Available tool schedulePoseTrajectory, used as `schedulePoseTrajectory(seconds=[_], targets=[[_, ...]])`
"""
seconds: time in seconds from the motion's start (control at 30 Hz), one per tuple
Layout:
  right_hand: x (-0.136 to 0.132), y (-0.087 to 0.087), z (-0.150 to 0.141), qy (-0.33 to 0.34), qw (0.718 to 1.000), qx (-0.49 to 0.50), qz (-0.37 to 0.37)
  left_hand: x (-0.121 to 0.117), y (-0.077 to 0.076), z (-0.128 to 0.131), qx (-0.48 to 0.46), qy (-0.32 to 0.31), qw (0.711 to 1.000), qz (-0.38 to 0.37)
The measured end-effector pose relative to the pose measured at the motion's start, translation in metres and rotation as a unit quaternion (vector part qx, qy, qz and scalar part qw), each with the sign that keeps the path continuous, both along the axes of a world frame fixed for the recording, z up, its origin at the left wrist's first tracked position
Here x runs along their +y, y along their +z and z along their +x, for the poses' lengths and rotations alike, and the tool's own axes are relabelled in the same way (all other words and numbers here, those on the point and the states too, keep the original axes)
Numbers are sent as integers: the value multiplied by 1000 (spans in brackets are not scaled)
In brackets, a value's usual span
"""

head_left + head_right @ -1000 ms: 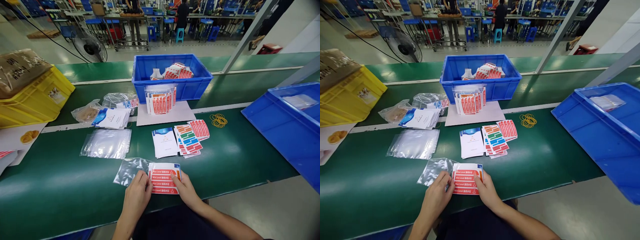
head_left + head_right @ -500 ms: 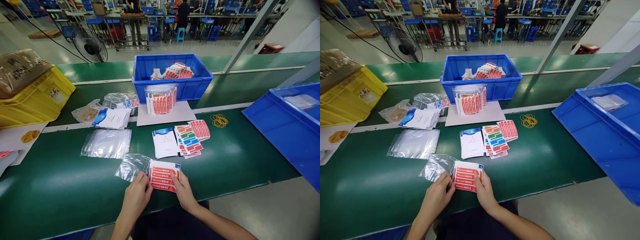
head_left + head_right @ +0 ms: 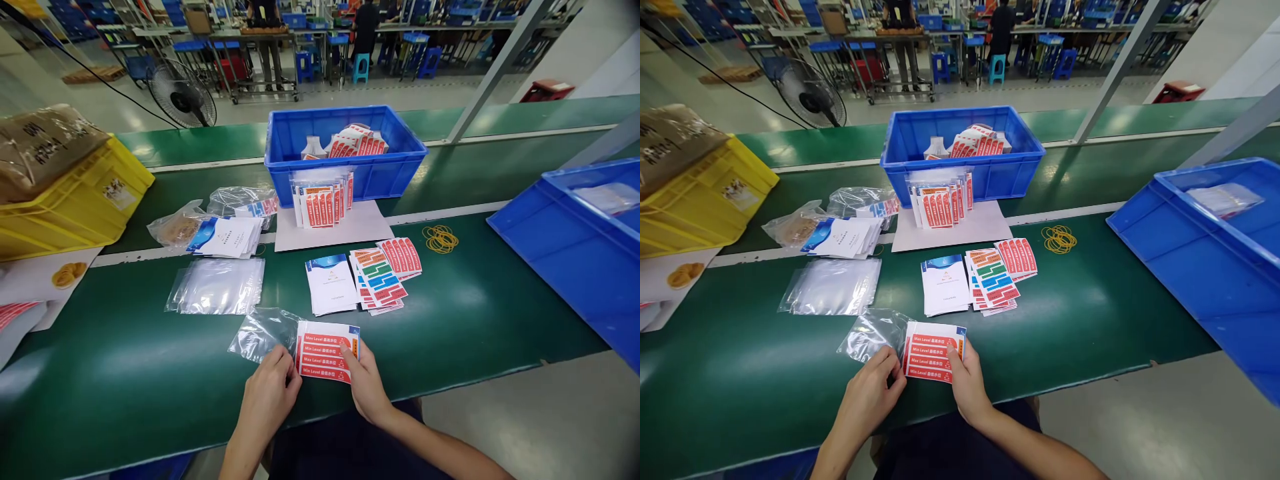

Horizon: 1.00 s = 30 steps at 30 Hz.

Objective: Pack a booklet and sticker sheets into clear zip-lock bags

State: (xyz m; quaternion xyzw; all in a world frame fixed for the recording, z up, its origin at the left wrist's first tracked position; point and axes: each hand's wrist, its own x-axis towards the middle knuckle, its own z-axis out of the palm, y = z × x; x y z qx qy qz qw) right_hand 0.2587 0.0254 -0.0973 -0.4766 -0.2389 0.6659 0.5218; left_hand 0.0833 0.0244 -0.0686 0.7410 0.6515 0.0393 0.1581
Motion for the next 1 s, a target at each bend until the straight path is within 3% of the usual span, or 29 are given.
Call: schedulePoseTrajectory(seconds=[0.17,0.43,0.53,0.63,0.8,1.0], targets=[[0,2,-5,8,1000,-11,15,-2,-1,7,-38,-8,999,15],[5,10,-4,54,996,58,-40,-3,5,2,-125,16,992,17],[7,9,-3,183,982,28,-27,-1,4,4,-155,-1,988,5],[10,8,-1,314,949,-14,6,3,2,4,-128,30,991,19],[16,7,5,341,938,-57,38,9,-3,-3,-54,101,992,50],[27,9,17,409,907,-86,58,7,-9,-8,-47,62,996,52]])
